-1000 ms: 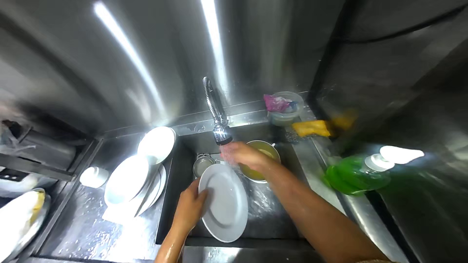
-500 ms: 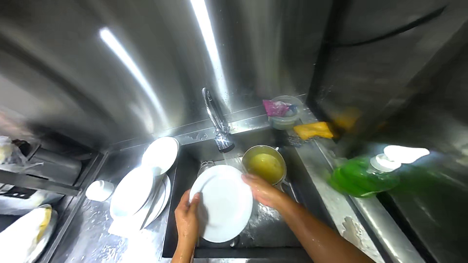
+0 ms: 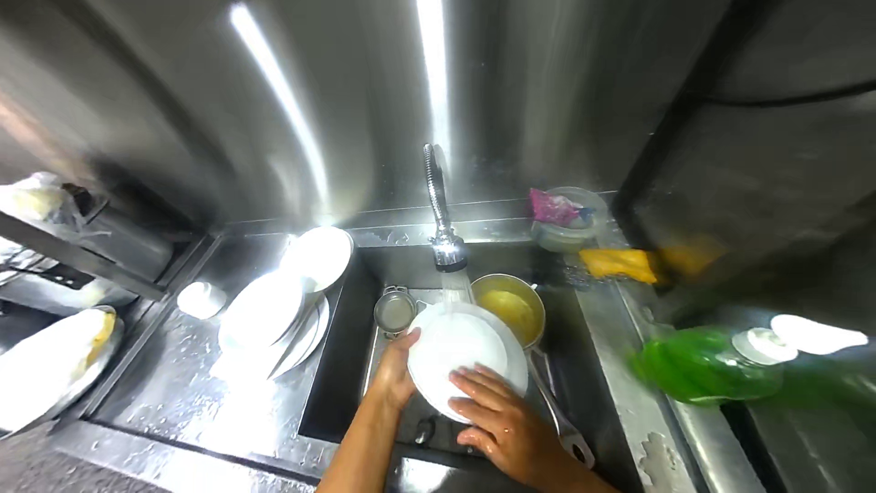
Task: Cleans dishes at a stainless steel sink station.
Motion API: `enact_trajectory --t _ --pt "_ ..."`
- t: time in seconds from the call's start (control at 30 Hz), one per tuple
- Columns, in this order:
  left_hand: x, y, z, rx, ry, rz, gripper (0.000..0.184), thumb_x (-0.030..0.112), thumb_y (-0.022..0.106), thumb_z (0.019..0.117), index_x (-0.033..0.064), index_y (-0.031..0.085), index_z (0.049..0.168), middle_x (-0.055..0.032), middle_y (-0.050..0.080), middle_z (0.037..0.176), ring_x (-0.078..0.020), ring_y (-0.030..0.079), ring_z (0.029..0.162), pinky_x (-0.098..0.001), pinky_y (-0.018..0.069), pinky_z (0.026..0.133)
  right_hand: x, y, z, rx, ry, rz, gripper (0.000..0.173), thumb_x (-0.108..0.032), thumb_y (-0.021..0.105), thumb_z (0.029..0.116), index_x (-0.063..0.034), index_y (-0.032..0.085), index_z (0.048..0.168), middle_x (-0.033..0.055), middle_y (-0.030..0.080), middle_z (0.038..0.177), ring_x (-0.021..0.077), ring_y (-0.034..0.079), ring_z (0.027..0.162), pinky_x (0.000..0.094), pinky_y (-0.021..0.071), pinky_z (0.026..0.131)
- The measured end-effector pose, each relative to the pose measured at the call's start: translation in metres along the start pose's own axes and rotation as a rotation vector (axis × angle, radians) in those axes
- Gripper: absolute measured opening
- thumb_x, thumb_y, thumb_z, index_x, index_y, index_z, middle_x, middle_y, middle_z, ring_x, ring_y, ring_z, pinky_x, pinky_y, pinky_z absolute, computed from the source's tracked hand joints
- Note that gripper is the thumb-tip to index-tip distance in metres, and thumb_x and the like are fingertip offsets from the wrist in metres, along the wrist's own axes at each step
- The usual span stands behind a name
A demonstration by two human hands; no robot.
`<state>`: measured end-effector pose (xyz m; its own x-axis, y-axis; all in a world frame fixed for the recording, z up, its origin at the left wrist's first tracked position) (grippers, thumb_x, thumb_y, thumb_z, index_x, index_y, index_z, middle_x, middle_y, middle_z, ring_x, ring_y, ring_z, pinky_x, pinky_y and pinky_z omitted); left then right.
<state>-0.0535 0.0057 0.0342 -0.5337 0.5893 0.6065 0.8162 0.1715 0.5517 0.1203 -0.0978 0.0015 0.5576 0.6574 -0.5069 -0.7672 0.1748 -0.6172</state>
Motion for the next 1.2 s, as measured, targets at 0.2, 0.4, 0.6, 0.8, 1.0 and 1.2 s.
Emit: enact_trajectory --t 0.2,0.4,0.6,0.8,1.0,1.2 --pt "-0.031 0.024 0.019 -0.028 0.036 0.027 0.032 0.021 0.031 0.1122 0.0028 0.051 0.129 -0.0111 0.069 0.097 -0.0185 0.069 0.087 -0.0366 0.0589 0.081 0.019 0.020 0.042 -0.036 0.186 -0.012 0.034 -0.010 0.050 0.1031 -0.0022 0.071 0.129 0.0134 0.069 0.133 0.0317 0.064 0.128 0.0497 0.0459 0.113" --pt "-0.029 0.026 0.010 0.005 0.092 0.216 0.030 0.014 0.039 0.1110 -0.0030 0.053 0.131 -0.0174 0.071 0.103 -0.0234 0.072 0.091 -0.0415 0.0605 0.083 0.040 -0.017 0.106 0.033 0.545 0.204 0.030 -0.009 0.052 0.1049 0.0012 0.068 0.129 0.0187 0.069 0.123 0.0303 0.069 0.111 0.0471 0.0540 0.100" --pt "-0.025 0.065 0.012 -0.031 0.198 0.742 0.030 0.003 0.059 0.0998 -0.0059 0.057 0.128 -0.0182 0.065 0.115 -0.0212 0.063 0.102 -0.0398 0.0525 0.092 0.027 -0.039 0.153 -0.156 1.005 0.774 0.037 -0.010 0.042 0.1098 -0.0016 0.048 0.145 0.0194 0.069 0.119 0.0242 0.072 0.097 0.0397 0.0594 0.086" --pt "0.023 0.076 -0.006 -0.107 0.350 1.242 0.031 0.005 0.056 0.1004 -0.0070 0.065 0.127 -0.0295 0.064 0.128 -0.0412 0.059 0.124 -0.0581 0.0429 0.108 0.038 -0.043 0.159 0.261 1.090 1.092 0.026 -0.003 0.035 0.1075 0.0046 0.047 0.129 0.0123 0.067 0.106 0.0155 0.072 0.090 0.0286 0.0610 0.081" --pt "0.108 0.028 -0.090 -0.039 0.523 1.309 0.031 0.007 0.056 0.1029 -0.0009 0.066 0.132 -0.0241 0.067 0.126 -0.0353 0.063 0.120 -0.0526 0.0456 0.107 0.038 -0.030 0.166 0.584 1.072 1.364 0.025 -0.002 0.029 0.1072 0.0002 0.047 0.125 0.0100 0.065 0.105 0.0156 0.071 0.091 0.0292 0.0621 0.082" --pt "0.219 -0.092 -0.181 0.341 0.789 0.794 0.032 0.006 0.053 0.1036 0.0007 0.060 0.135 -0.0144 0.069 0.113 -0.0184 0.067 0.091 -0.0397 0.0568 0.083 0.028 0.025 0.154 0.778 1.120 1.471 0.031 -0.022 0.024 0.1140 -0.0065 0.050 0.122 0.0022 0.071 0.103 0.0104 0.072 0.096 0.0272 0.0610 0.085"
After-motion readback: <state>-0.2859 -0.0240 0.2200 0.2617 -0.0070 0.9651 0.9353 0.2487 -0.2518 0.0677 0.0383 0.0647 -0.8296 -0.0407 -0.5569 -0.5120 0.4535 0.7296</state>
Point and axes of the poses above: each hand's wrist, its own z-axis towards the middle knuckle, its own y-axis out of the palm, x = y × z, the point moved 1 cm from there along z, towards the middle knuckle
